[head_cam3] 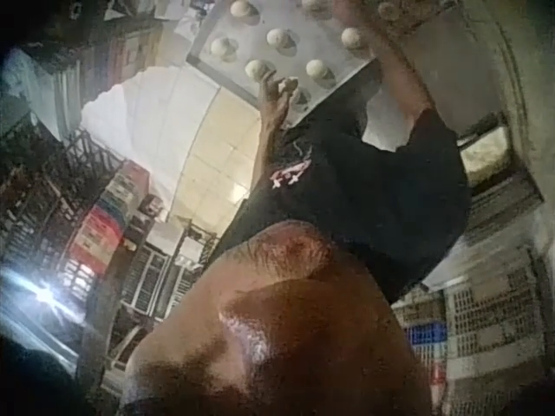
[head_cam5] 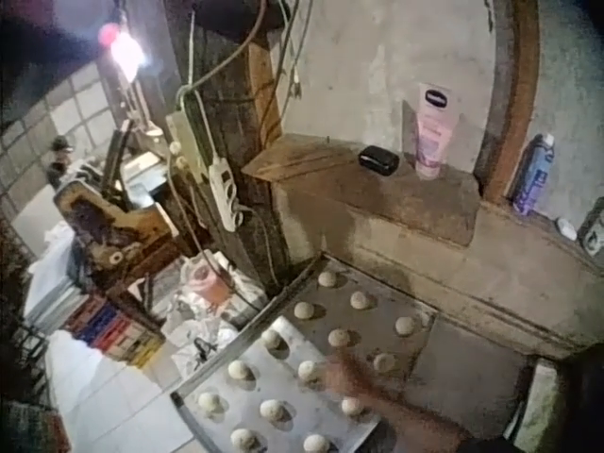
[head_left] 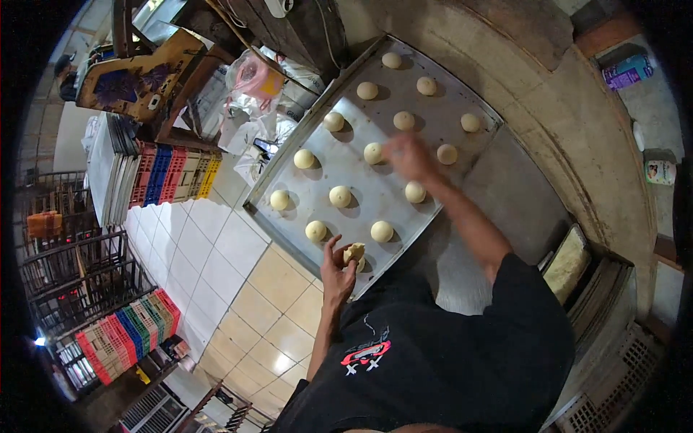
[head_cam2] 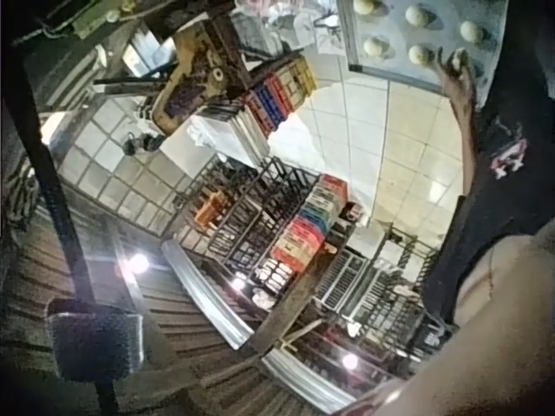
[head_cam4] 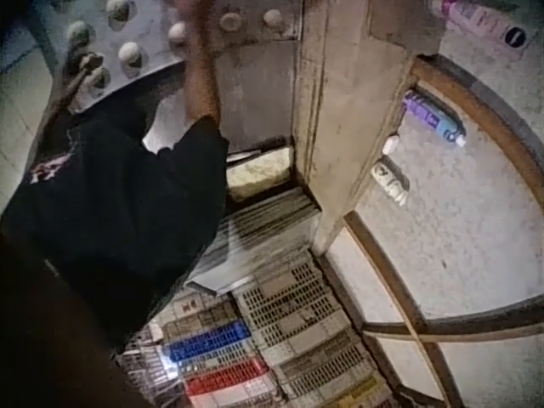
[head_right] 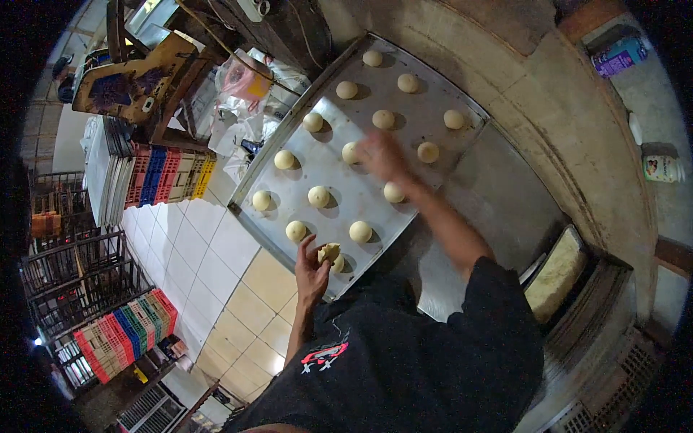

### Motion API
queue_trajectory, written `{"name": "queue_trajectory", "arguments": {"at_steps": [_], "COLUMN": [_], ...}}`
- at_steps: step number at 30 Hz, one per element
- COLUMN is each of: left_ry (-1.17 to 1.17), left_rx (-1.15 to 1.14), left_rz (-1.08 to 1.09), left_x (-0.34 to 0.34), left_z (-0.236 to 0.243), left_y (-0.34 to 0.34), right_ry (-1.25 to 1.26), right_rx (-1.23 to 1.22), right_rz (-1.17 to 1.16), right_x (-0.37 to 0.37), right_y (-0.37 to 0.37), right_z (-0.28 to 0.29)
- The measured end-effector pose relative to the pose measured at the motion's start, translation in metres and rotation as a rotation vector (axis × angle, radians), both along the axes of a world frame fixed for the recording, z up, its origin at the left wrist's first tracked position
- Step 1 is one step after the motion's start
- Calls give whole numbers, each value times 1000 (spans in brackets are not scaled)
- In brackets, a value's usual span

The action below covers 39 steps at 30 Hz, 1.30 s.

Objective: Filling, folding, and placing dough balls on trays in a bakery.

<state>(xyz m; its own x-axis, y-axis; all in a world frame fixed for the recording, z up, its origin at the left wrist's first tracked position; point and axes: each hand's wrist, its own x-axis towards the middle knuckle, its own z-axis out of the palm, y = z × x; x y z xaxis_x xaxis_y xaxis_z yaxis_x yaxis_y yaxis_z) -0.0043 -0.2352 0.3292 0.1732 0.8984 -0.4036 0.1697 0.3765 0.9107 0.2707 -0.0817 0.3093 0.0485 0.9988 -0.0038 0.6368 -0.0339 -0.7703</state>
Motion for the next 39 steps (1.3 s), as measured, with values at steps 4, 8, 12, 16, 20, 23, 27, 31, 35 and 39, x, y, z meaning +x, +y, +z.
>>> {"name": "queue_trajectory", "arguments": {"at_steps": [4,8,12,16,20,23,27,31,35,39], "left_ry": [-3,44,38,-15,-19,-10,-180,-257,-306,-356], "left_rx": [70,103,18,-24,-37,-48,-53,-71,9,-23], "left_rz": [-79,-143,-119,-64,-24,33,188,219,161,192], "left_x": [17,20,12,1,-1,-5,1,12,18,9], "left_z": [12,11,-2,-4,6,11,12,36,44,34], "left_y": [14,15,9,7,5,4,17,38,40,33], "right_ry": [315,236,41,122,144,258,490,413,192,318], "right_rx": [26,95,88,-50,-113,81,-114,49,224,88], "right_rz": [484,335,224,-56,-190,-174,-75,410,475,269], "right_x": [-76,-79,-54,-26,13,18,-26,-78,-89,-76], "right_y": [-101,-124,-110,-78,-31,-5,-12,-53,-70,-70], "right_z": [38,48,56,60,51,41,68,66,61,69]}}
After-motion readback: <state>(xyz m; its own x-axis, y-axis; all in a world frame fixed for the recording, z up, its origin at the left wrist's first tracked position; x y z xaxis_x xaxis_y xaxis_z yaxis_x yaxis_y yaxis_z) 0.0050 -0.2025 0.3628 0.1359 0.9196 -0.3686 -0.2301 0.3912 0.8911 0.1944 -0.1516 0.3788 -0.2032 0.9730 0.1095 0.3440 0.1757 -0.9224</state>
